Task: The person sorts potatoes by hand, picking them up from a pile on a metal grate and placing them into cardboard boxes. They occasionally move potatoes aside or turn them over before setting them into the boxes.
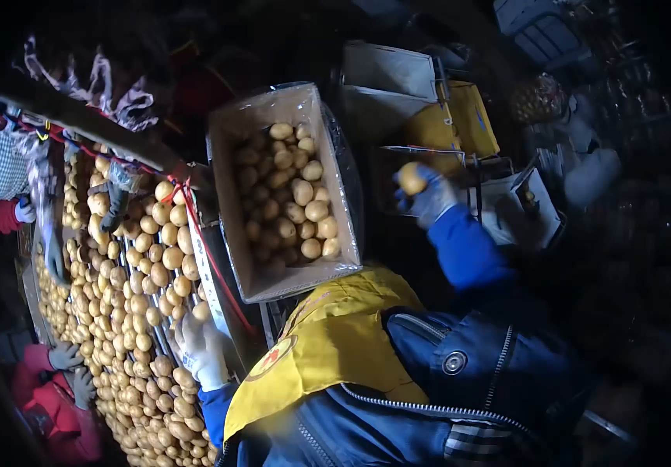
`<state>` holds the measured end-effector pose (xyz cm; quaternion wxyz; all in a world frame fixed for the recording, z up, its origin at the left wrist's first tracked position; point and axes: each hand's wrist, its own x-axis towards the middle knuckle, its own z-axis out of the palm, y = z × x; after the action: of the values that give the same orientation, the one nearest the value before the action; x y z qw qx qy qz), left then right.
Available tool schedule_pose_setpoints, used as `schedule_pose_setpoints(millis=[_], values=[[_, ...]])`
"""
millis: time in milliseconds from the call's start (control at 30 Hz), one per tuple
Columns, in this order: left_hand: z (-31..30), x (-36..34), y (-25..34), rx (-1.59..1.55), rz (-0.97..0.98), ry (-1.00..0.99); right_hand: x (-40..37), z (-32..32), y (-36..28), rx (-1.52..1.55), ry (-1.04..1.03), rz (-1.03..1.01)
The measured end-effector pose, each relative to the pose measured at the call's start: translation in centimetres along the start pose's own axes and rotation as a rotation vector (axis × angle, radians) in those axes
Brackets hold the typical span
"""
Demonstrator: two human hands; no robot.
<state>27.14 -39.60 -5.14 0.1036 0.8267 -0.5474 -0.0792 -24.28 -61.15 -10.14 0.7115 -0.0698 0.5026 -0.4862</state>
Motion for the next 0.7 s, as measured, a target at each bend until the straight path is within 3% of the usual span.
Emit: schedule_pose_setpoints(millis=[33,67,133,167,233,300,333,433,533,600,633,667,700], values=[[-0.1,0.3,0.1,0.024,-0.023,-0.048,3.7,-5.5,-5.1,0.291,-0.003,-0.155],[0.0,0.2,0.2,0.033,-0.029,-0.050,4.6,-6.1,-7.7,0.549,0.074,-0.217],[0.1,0.0,0.1,0.085,0.058,-0.020,4.6,-6.1,-9.0,0.477,0.234,-0.198],[-0.4,0.1,1.2,0.030,-0.034,-0.043,4.3,-4.3,-8.3,0.301,0.121,-0.179],[-0.2,-0.4,1.2,-0.055,0.041,0.044,4.1,0.5,-5.4,0.094,-0.067,-0.072],[-0.4,-1.6,1.9,-0.027,-0.001,0.109,4.4,7.0,-1.2,-0.164,-0.519,-0.092],[-1.3,-1.9,1.9,-0.019,0.068,0.110,4.5,10.5,1.0,-0.249,-0.541,-0.028],[-2.7,-4.8,0.9,-0.112,-0.032,0.106,1.6,21.7,6.0,-0.504,-1.036,0.139],[-3.6,-8.2,-0.4,-0.326,-0.222,0.145,-1.6,29.8,12.8,-0.722,-1.232,0.063],[-5.6,-10.0,-1.5,-0.609,-0.358,0.191,-5.3,35.4,15.8,-0.980,-1.249,0.006],[-6.1,-10.3,-2.3,-0.691,-0.431,0.221,-4.1,37.3,18.9,-1.139,-1.391,-0.263],[-7.2,-10.0,-2.6,-0.714,-0.500,0.353,-3.4,39.7,21.5,-1.231,-1.495,-0.424],[-7.4,-10.1,-4.1,-0.546,-0.488,0.436,-3.6,42.0,23.7,-1.309,-1.559,-0.503]])
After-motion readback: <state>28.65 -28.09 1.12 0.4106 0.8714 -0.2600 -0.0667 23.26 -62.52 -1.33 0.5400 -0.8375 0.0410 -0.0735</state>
